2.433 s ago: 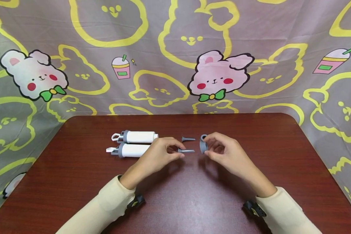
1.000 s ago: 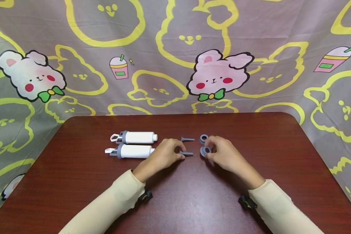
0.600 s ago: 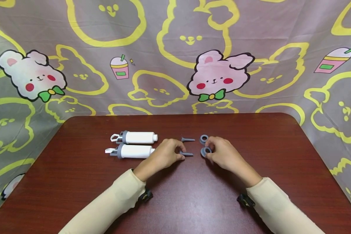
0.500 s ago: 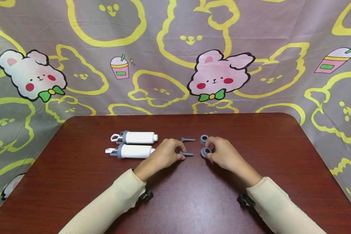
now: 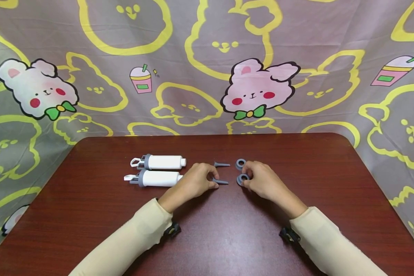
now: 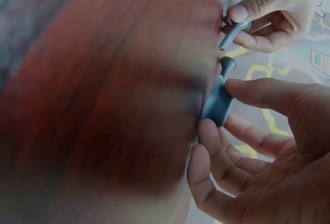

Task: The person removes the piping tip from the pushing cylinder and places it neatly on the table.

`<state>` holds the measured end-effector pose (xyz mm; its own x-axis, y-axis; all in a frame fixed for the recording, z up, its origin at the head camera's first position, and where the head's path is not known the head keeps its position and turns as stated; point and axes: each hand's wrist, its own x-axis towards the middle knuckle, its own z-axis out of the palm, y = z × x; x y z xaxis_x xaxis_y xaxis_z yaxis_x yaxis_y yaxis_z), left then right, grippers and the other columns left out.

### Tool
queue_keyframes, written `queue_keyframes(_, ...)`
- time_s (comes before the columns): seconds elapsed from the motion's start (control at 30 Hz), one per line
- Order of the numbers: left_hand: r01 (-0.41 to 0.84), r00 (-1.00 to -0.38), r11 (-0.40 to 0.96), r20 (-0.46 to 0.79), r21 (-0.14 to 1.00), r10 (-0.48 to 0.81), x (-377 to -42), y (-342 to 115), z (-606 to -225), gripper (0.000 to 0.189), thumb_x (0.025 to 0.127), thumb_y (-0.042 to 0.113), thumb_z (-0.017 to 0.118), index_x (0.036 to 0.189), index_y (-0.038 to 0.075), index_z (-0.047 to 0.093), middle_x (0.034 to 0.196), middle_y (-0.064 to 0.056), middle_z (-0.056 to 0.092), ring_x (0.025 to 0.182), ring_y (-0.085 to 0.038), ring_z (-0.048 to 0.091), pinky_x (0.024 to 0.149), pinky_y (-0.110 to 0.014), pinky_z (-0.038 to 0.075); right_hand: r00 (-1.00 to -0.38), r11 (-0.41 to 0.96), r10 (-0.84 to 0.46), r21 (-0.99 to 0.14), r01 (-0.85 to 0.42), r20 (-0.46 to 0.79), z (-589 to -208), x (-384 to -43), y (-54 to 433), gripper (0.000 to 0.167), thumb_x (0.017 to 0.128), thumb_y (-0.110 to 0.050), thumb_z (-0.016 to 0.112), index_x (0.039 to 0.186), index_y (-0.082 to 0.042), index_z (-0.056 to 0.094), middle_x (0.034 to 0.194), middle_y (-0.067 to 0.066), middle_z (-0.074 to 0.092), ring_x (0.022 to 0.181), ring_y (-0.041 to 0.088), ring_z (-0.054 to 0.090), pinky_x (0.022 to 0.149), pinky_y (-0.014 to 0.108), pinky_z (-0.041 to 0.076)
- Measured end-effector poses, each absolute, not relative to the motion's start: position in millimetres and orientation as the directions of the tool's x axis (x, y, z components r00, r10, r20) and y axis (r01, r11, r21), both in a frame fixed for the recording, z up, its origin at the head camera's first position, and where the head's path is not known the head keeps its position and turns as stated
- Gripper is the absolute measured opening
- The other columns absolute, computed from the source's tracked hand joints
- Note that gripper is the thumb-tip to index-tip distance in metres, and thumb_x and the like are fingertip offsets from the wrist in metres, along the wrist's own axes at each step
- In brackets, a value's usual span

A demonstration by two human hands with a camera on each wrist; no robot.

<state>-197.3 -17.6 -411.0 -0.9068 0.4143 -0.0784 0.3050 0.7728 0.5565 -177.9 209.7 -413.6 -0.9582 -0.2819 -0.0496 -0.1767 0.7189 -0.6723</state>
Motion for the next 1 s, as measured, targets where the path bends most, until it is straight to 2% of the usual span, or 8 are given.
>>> queue_keyframes(0.37, 0.315, -0.904, 0.778, -0.079, 0.544, 0.421, -198.3, -16.6, -411.9, 0.017, 0.085, 0.019, 0.089, 0.081, 0.017, 0.072, 0.078, 0.006, 0.066, 0.069, -0.010, 0.057, 0.067, -0.028, 0.048, -0.959, 0.716, -0.274, -0.681, -0.156, -0.069, -416.3, -180.8, 212.2, 0.015, 0.089, -0.004, 0.076, 0.099, -0.005, 0.065, 0.074, 0.002, 0.064, 0.064, 0.014, 0.057, 0.059, 0.028, 0.044)
queue_keyframes(1.0, 0.326, -0.897, 0.779, -0.086, 0.536, 0.434, -200.2, -14.2, -411.3, 0.017, 0.085, 0.021, 0.089, 0.083, 0.016, 0.073, 0.082, 0.005, 0.067, 0.072, -0.012, 0.058, 0.069, -0.030, 0.049, -0.960, 0.707, -0.270, -0.692, -0.147, -0.072, -415.3, -180.8, 212.1, 0.019, 0.086, -0.008, 0.081, 0.097, -0.005, 0.066, 0.076, 0.002, 0.065, 0.066, 0.013, 0.057, 0.061, 0.029, 0.044)
